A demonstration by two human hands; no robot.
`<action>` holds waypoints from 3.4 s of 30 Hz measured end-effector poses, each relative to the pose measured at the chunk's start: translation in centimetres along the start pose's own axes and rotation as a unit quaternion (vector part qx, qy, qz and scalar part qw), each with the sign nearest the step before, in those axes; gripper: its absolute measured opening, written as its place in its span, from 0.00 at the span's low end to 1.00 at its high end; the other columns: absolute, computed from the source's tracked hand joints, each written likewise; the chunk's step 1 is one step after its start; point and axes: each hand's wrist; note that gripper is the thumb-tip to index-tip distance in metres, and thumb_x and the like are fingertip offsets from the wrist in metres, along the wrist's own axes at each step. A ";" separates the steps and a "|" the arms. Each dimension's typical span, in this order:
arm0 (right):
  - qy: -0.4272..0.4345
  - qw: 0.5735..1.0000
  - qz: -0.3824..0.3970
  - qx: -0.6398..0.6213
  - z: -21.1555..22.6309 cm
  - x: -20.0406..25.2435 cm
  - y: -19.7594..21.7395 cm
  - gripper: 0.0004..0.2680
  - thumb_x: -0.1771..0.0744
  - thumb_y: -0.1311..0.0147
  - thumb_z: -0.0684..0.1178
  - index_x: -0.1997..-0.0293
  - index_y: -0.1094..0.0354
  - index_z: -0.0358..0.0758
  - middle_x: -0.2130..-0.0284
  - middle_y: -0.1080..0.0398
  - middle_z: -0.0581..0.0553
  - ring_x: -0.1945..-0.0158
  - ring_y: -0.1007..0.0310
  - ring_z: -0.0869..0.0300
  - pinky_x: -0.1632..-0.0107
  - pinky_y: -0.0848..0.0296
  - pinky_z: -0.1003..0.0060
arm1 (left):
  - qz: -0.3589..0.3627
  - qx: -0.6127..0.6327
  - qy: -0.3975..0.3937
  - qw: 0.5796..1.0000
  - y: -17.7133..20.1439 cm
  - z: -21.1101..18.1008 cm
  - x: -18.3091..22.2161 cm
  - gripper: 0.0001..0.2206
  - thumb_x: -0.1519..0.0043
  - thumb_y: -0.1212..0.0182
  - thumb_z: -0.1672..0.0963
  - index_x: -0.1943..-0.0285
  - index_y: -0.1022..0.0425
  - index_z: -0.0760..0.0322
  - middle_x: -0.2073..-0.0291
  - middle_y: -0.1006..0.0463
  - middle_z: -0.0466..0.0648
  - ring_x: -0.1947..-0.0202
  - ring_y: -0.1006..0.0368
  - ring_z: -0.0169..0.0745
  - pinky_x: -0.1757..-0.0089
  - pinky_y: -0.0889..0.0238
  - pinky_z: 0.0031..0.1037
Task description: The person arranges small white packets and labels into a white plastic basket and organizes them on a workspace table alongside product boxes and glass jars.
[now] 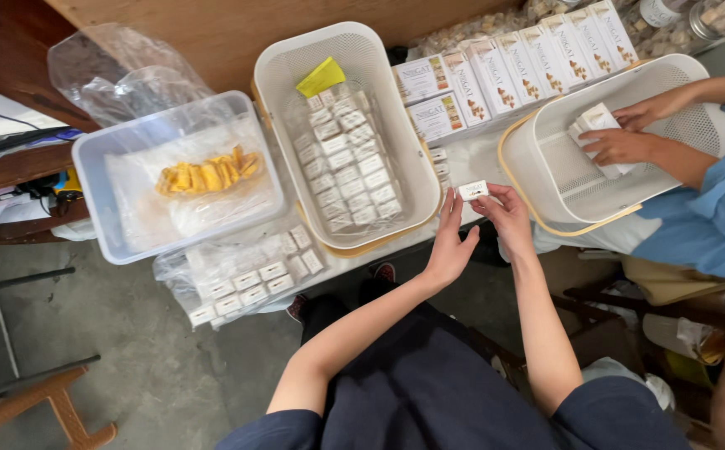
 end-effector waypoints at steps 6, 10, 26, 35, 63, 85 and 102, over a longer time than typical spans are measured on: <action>-0.011 0.999 -0.024 0.027 -4.4 -3.5 3.3 0.10 0.34 0.44 0.40 0.50 0.33 0.30 0.55 0.33 0.40 0.56 0.27 0.55 0.49 0.26 0.55 | -0.021 -0.039 0.069 0.997 -4.9 7.3 -4.7 0.33 0.39 0.52 0.62 0.28 0.66 0.80 0.31 0.72 0.65 0.31 0.68 0.70 0.43 0.45 0.46; -0.022 0.999 -0.025 0.033 -9.5 -5.8 4.0 0.10 0.35 0.42 0.39 0.51 0.32 0.30 0.57 0.32 0.38 0.57 0.27 0.56 0.50 0.26 0.57 | -0.084 -0.092 0.055 0.991 -5.8 14.8 -6.5 0.35 0.44 0.48 0.63 0.30 0.63 0.84 0.33 0.66 0.74 0.32 0.64 0.77 0.44 0.40 0.45; -0.028 0.988 0.015 0.151 -11.2 -6.8 -0.1 0.15 0.33 0.46 0.41 0.40 0.38 0.33 0.49 0.35 0.30 0.44 0.34 0.43 0.43 0.33 0.50 | -0.127 -0.115 0.191 0.967 -3.1 17.9 -8.9 0.33 0.39 0.52 0.55 0.27 0.61 0.70 0.29 0.58 0.65 0.30 0.58 0.59 0.35 0.60 0.43; -0.007 0.984 0.028 0.174 -11.2 -6.4 0.5 0.18 0.34 0.48 0.38 0.36 0.43 0.36 0.46 0.35 0.31 0.41 0.36 0.44 0.44 0.32 0.51 | -0.168 -0.214 0.139 0.952 -3.2 17.5 -8.5 0.28 0.39 0.52 0.54 0.33 0.49 0.79 0.38 0.44 0.75 0.36 0.46 0.68 0.38 0.53 0.48; 0.332 0.728 0.385 0.461 -7.7 7.8 -35.8 0.12 0.36 0.45 0.47 0.49 0.34 0.42 0.56 0.31 0.43 0.49 0.31 0.47 0.51 0.32 0.49 | -0.108 -0.793 -0.249 0.546 40.0 3.7 16.1 0.20 0.54 0.33 0.51 0.55 0.30 0.58 0.57 0.30 0.49 0.51 0.33 0.47 0.45 0.43 0.34; 0.369 0.708 0.365 0.479 -7.1 9.1 -37.9 0.10 0.37 0.43 0.58 0.58 0.30 0.48 0.53 0.37 0.45 0.50 0.34 0.49 0.54 0.33 0.56 | -0.222 -0.731 -0.212 0.609 44.7 13.2 18.3 0.07 0.45 0.42 0.60 0.71 0.38 0.59 0.73 0.39 0.47 0.70 0.38 0.47 0.71 0.47 0.33; 0.212 0.819 0.380 0.375 -10.4 8.1 -41.4 0.08 0.35 0.41 0.53 0.57 0.35 0.50 0.66 0.25 0.56 0.58 0.27 0.63 0.54 0.33 0.65 | -0.171 -0.722 -0.203 0.639 43.9 11.6 17.9 0.13 0.46 0.38 0.50 0.63 0.32 0.58 0.68 0.29 0.45 0.58 0.33 0.43 0.59 0.41 0.32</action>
Point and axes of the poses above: each hand's wrist, its own x-axis away from the middle knuckle, its own y-axis out of the back of the hand, z = x × y
